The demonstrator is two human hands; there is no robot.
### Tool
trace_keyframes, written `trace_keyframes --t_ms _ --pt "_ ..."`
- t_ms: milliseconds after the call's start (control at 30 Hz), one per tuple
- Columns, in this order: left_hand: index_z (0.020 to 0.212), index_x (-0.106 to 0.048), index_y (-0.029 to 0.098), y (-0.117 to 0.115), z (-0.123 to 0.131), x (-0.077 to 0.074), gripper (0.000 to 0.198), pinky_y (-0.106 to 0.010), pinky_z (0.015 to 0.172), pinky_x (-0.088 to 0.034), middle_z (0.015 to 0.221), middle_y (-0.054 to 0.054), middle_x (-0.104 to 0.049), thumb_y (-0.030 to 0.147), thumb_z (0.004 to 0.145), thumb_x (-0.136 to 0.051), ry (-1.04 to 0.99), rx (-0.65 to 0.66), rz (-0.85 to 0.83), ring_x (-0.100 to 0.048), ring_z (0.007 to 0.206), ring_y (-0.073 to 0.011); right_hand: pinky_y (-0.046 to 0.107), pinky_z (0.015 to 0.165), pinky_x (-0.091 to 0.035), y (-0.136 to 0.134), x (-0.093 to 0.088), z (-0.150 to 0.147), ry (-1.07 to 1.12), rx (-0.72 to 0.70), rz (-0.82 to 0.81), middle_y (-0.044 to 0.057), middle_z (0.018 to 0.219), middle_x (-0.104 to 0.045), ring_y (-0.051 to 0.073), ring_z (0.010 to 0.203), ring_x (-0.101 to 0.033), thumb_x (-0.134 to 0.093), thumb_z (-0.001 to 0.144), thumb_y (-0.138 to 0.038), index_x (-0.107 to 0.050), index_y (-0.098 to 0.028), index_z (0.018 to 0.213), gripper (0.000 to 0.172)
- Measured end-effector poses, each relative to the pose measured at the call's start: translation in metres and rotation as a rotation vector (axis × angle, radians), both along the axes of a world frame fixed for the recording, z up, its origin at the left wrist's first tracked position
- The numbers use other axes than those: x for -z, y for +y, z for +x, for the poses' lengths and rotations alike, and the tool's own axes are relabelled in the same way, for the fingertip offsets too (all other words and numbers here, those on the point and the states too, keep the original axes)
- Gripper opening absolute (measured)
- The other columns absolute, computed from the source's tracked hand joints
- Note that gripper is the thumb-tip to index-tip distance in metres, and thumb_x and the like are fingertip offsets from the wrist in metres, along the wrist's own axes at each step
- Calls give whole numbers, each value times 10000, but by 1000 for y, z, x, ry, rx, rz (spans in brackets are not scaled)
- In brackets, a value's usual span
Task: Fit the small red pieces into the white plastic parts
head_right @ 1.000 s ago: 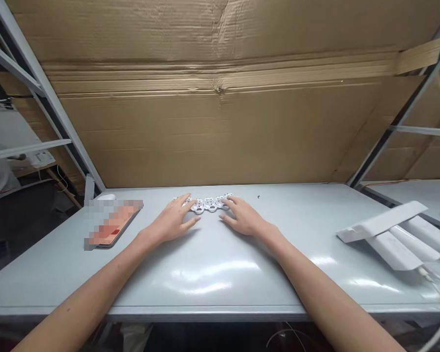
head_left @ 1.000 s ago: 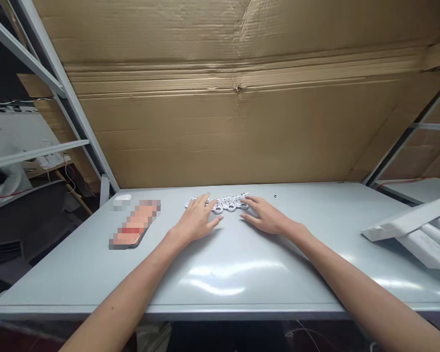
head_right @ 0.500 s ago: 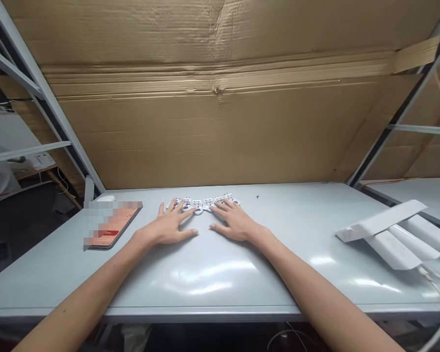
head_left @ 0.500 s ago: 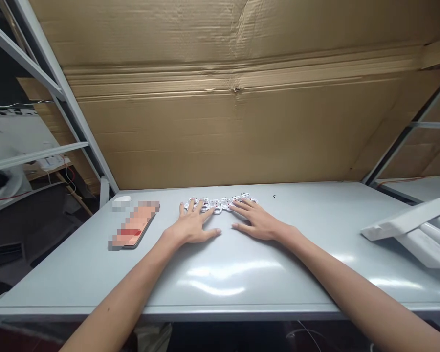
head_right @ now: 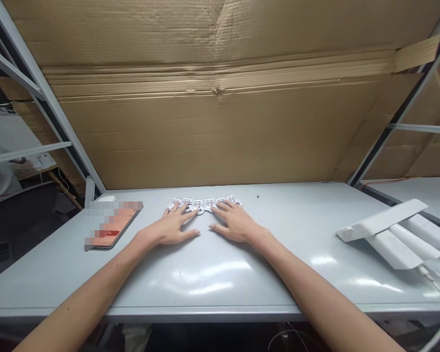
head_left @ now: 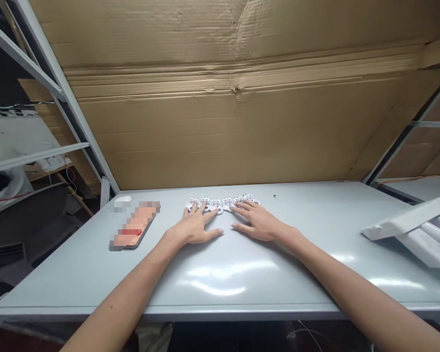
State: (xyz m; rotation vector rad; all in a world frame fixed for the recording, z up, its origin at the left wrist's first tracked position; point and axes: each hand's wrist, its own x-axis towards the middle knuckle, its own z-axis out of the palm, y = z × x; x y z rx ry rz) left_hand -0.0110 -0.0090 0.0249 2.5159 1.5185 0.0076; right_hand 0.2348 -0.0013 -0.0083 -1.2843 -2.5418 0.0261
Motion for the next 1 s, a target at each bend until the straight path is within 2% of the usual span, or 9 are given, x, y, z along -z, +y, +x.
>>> trace_keyframes --t_ms 467,767,1000 --pt "1553 -215 312 5 9 7 716 -633 1137 -87 1629 -110 -103 693 950 -271 45 29 26 -2 1481 -405 535 1126 -293 3 3 -3 -51 54 56 167 1449 -504 343 1351 -412 -371 957 -580 -504 -149 1416 644" --pt "1556 -204 307 15 14 18 724 -631 1137 -76 1629 -123 -97 703 951 -226 16 17 70 14 1479 -408 580 1110 -281 11 5 -6 -28 173 -14 163 1492 -451 365 1386 -354 -352 967 -558 -502 -176 1412 605" --pt "1542 -247 325 25 12 21 679 -622 1139 -96 1629 -114 -114 680 964 -235 -26 18 89 -10 1484 -394 551 1123 -273 16 8 -4 7 163 -8 162 1477 -462 339 1395 -335 -348 971 -555 -499 -170 1405 600"
